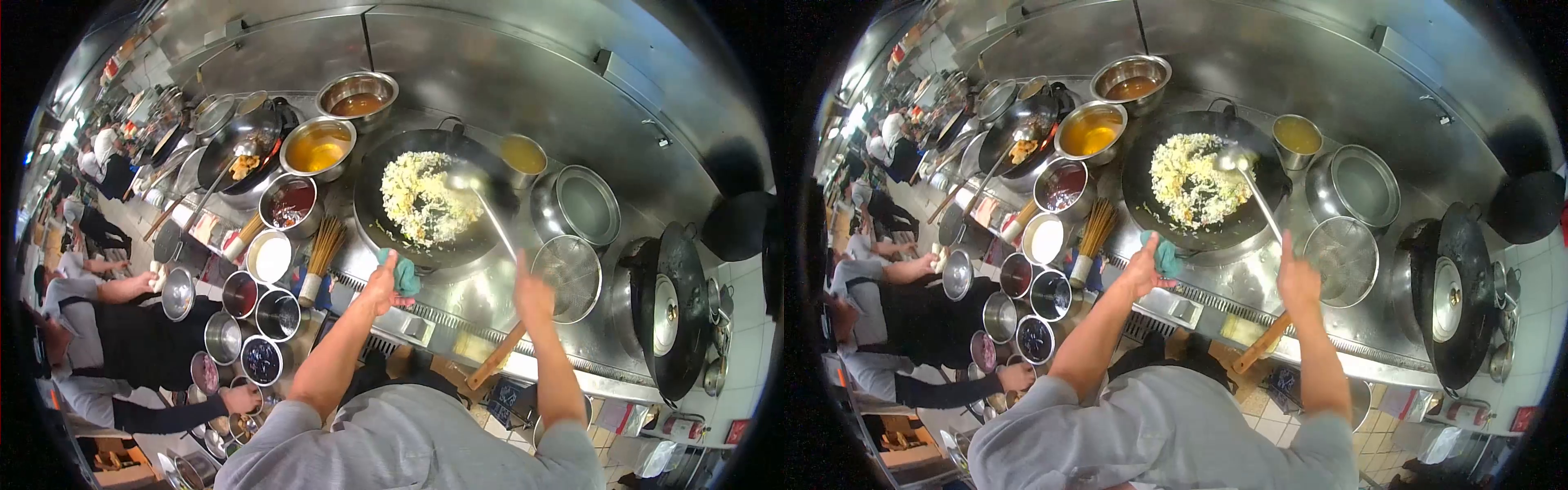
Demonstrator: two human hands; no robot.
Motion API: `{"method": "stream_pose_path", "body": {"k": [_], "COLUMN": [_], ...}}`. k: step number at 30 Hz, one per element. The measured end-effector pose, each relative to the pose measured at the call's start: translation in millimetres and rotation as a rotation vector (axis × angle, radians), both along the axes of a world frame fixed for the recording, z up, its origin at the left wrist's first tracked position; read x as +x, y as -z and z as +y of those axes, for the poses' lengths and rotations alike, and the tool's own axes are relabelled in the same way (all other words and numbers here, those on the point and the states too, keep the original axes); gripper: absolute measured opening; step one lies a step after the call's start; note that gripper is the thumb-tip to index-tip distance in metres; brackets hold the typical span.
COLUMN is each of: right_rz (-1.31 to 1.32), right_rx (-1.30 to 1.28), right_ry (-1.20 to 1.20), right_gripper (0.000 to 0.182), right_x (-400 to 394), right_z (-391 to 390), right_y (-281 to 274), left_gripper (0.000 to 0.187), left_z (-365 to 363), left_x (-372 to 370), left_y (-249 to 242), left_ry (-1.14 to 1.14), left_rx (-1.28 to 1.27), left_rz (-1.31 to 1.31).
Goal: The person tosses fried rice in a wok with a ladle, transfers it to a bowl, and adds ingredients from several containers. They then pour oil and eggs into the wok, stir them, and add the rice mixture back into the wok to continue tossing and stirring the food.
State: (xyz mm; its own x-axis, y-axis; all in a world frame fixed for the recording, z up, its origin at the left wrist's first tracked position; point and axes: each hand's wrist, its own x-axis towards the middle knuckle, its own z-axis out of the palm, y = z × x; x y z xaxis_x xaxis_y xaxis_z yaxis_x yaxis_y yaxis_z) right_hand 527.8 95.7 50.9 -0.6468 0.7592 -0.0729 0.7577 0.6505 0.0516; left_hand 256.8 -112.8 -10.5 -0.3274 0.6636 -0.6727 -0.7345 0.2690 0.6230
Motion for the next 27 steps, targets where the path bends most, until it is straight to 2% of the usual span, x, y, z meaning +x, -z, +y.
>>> {"method": "stream_pose_path", "body": {"k": [2,4,6,7,10,12,13,14,16,18,20,22,23,25,27], "right_rz": [0.139,0.307,0.586,0.6,0.61,0.543,0.525,0.505,0.424,0.306,0.317,0.267,0.339,0.482,0.518], "right_rx": [-0.078,-0.344,-0.36,-0.503,-0.819,-0.901,-0.95,-1.006,-0.959,-0.759,-0.582,-0.507,-0.437,-0.31,-0.382], "right_ry": [0.079,0.125,0.067,0.159,0.368,0.422,0.431,0.443,0.36,0.194,0.148,0.305,0.285,0.249,0.246], "right_gripper": [0.061,0.056,0.053,0.053,0.052,0.052,0.052,0.052,0.053,0.053,0.054,0.056,0.056,0.056,0.058], "right_x": [21,29,30,26,7,6,13,27,38,30,-12,-64,-72,-77,-57], "right_z": [-54,-115,-163,-182,-216,-231,-233,-238,-230,-214,-185,-163,-158,-156,-179], "right_y": [15,10,41,41,20,-43,-71,-98,-107,-84,-46,-13,4,31,-12], "left_gripper": [0.052,0.042,0.035,0.023,0.013,0.008,0.008,0.008,0.008,0.007,0.005,0.005,0.011,0.016,0.016], "left_z": [9,14,24,28,34,8,-13,-35,-48,-27,-12,-5,-21,-65,-106], "left_x": [6,-1,-1,-4,-11,4,15,23,19,3,-6,-5,3,30,42], "left_y": [-7,-1,-2,12,58,24,-6,-46,-60,-26,19,47,62,55,-1], "left_ry": [-0.044,-0.091,-0.152,-0.172,-0.146,-0.238,-0.249,-0.25,-0.176,-0.143,-0.138,-0.162,-0.127,-0.22,-0.169], "left_rx": [-0.047,-0.015,-0.036,0.003,0.068,0.098,0.119,0.029,-0.052,0.05,0.127,0.184,0.216,0.066,0.003], "left_rz": [0.022,-0.112,-0.173,-0.21,-0.18,-0.186,-0.217,-0.187,-0.249,-0.277,-0.246,-0.186,-0.172,-0.267,-0.262]}}
